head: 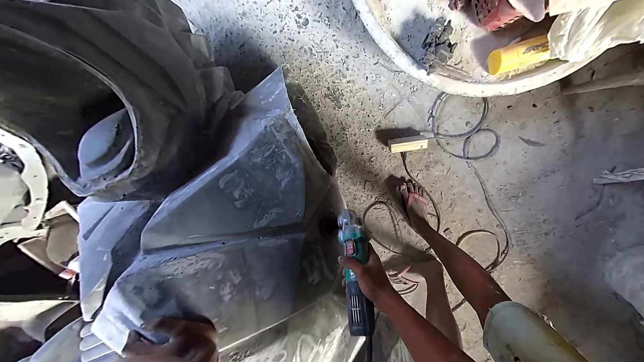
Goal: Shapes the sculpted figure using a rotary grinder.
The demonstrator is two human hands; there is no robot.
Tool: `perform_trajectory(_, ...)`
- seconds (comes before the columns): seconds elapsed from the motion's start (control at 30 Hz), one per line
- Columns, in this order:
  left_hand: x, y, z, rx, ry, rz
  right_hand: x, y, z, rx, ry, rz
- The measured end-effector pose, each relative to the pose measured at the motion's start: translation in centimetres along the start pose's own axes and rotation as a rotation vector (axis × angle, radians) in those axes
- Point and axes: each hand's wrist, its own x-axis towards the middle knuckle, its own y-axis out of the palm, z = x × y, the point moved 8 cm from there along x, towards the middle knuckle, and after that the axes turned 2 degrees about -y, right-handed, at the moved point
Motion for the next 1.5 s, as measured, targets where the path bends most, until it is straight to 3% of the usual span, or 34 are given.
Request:
perform_trajectory(0.17,0.0,0.1,0.3,0.023,0.017,0.007,-0.3,-2.9,-3.3,0.012,0.174,-0.098)
perform_trajectory(0.43,-0.1,-0.1,0.0,0.002,0.021,-0.027,3.5,0.2,2.1,-0.052,0.045,-0.064)
perform_trajectory(0.63,-0.1,0.0,0.0,0.019,0.018,-0.025,-1.9,-0.1,-1.2,-0.028,0.017,-0.038)
perform_trajectory(0.83,-0.3,-0.4,-0.3,0.020,-0.005,-0.019,-4.5,-2.8,-4.8,-0.096,0.151,-0.099)
perform_trajectory(1.03,-0.5,-0.6,-0.4,0.013,-0.020,-0.018,-0.6,-0.7,-2.0,-0.005,0.083,-0.058)
perform_trajectory(1.23,-0.3,-0.3,0.0,0.049,-0.011,-0.010,3.9,-2.4,-1.4,-0.066,0.193,-0.163)
perform_trajectory(1.5,-0.3,-0.4,-0.3,0.045,-0.023,-0.015,-3.6,-1.5,-4.8,-0.033,0.153,-0.118)
